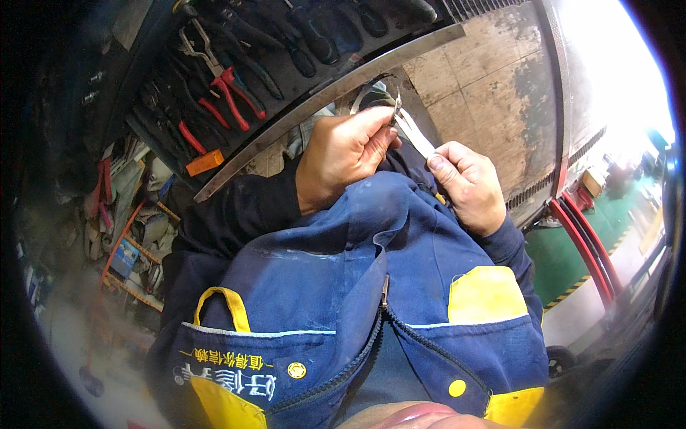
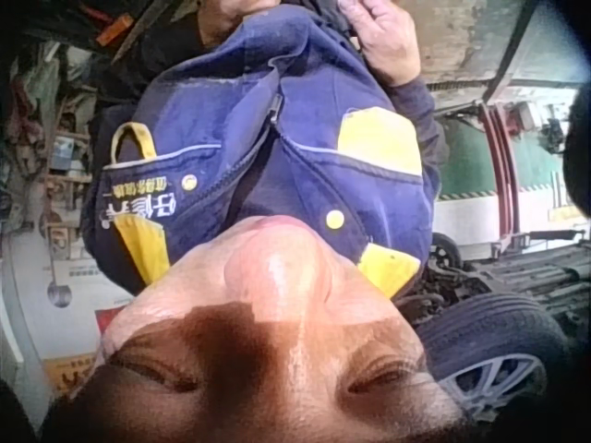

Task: The person uses a screwdriver and pliers to adjust a small metal piece, then moves to the floor to continue working on it. They later install the modified part under a vehicle using a flashlight for illumination.

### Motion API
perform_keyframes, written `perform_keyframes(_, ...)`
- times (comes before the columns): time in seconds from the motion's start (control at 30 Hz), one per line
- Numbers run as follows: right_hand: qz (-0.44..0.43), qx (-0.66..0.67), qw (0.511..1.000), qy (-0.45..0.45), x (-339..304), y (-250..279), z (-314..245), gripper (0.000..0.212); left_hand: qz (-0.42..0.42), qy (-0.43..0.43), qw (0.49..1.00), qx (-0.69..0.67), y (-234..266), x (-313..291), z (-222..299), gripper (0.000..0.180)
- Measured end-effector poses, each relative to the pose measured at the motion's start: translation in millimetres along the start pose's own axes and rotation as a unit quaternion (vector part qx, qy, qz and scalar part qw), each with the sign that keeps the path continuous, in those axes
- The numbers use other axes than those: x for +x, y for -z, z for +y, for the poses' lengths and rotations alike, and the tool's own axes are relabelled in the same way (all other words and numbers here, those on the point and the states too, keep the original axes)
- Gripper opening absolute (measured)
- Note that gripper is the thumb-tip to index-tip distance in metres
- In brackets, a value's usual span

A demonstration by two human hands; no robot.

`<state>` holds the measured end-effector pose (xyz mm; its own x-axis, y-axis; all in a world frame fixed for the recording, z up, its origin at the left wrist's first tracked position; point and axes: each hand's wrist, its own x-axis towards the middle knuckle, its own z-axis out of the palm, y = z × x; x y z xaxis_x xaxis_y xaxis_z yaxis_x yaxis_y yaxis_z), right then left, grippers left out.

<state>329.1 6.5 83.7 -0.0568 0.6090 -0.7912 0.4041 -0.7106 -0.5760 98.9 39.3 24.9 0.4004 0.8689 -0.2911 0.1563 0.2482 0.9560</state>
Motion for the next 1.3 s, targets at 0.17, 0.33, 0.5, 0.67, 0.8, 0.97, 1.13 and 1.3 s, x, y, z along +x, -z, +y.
perform_keyframes(0.17,-0.052,0.170,0.983,-0.045,-3,-6,13,0.026,0.029,-0.040,0.998,0.035,-7,-4,-4,0.019)
perform_keyframes(0.33,-0.089,0.267,0.958,-0.052,-2,-14,25,0.028,0.022,-0.071,0.996,0.052,-3,-7,-5,0.018)
perform_keyframes(0.5,-0.133,0.358,0.920,-0.087,-4,-12,31,0.030,0.018,-0.133,0.987,0.085,0,-5,-4,0.017)
perform_keyframes(0.67,-0.153,0.375,0.908,-0.103,-3,-12,32,0.029,0.012,-0.136,0.985,0.108,3,-6,-1,0.014)
perform_keyframes(0.8,-0.103,0.285,0.951,-0.056,-2,-18,28,0.030,0.019,-0.073,0.995,0.063,2,-11,3,0.012)
perform_keyframes(0.97,0.002,0.089,0.996,0.021,-3,-20,19,0.029,0.018,0.043,0.998,-0.042,6,-14,6,0.012)
perform_keyframes(1.13,0.015,0.020,0.999,0.034,-8,-19,10,0.025,0.001,0.137,0.984,-0.112,12,-16,10,0.015)
perform_keyframes(1.3,0.002,-0.010,0.998,0.059,-11,-14,3,0.023,-0.016,0.122,0.987,-0.105,12,-17,12,0.018)
